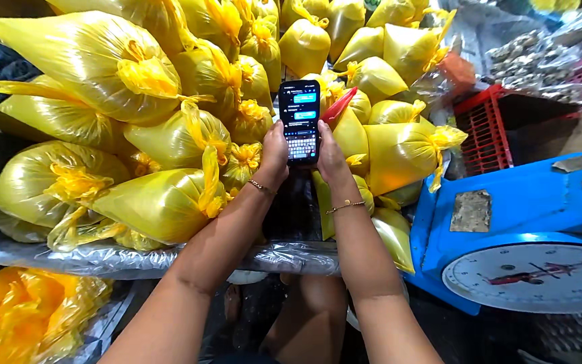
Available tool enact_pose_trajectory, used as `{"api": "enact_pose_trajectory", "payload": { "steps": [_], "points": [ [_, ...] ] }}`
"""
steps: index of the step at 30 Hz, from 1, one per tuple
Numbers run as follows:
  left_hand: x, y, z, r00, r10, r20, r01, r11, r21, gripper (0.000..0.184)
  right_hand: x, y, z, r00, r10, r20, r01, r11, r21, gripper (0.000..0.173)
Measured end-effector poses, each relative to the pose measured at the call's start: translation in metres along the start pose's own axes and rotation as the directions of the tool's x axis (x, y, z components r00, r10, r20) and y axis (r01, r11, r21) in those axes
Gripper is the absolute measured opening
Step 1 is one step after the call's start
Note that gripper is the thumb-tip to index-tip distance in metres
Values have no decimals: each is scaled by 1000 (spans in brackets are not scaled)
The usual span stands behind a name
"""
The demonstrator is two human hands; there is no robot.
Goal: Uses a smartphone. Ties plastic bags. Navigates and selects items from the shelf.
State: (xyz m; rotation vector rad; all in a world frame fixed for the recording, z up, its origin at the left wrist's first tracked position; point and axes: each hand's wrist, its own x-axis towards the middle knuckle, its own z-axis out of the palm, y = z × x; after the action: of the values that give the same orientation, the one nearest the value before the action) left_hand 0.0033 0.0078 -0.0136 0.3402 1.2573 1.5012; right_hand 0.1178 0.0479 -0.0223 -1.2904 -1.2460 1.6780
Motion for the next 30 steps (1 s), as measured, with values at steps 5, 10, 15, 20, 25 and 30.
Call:
{"api": "enact_pose_trajectory", "payload": {
  "steps": [5,10,15,20,25,30],
  "points": [
    [0,1,0,1000,4,-2,-4,1000,7,50,1,1,-1,1000,-1,4,1,1000,16,57],
    [-2,2,0,1000,6,-7,-6,1000,31,51,1,2,-1,1000,-17,4,17,1000,20,54],
    [1,0,-1,1000,16,2,-16,1000,16,51,2,3,-2,1000,-22,6,22,1000,18,56],
    [1,-1,-1,1000,6,6,-6,1000,3,51,1,3,-2,999,-35,18,35,999,22,56],
    [-2,1,0,1000,26,-8,-26,999,29,51,0,2,-1,1000,-15,15,15,1000,23,56],
    [-2,1,0,1000,26,-5,-26,999,31,51,1,1,0,999,-45,10,45,999,0,55]
  ]
}}
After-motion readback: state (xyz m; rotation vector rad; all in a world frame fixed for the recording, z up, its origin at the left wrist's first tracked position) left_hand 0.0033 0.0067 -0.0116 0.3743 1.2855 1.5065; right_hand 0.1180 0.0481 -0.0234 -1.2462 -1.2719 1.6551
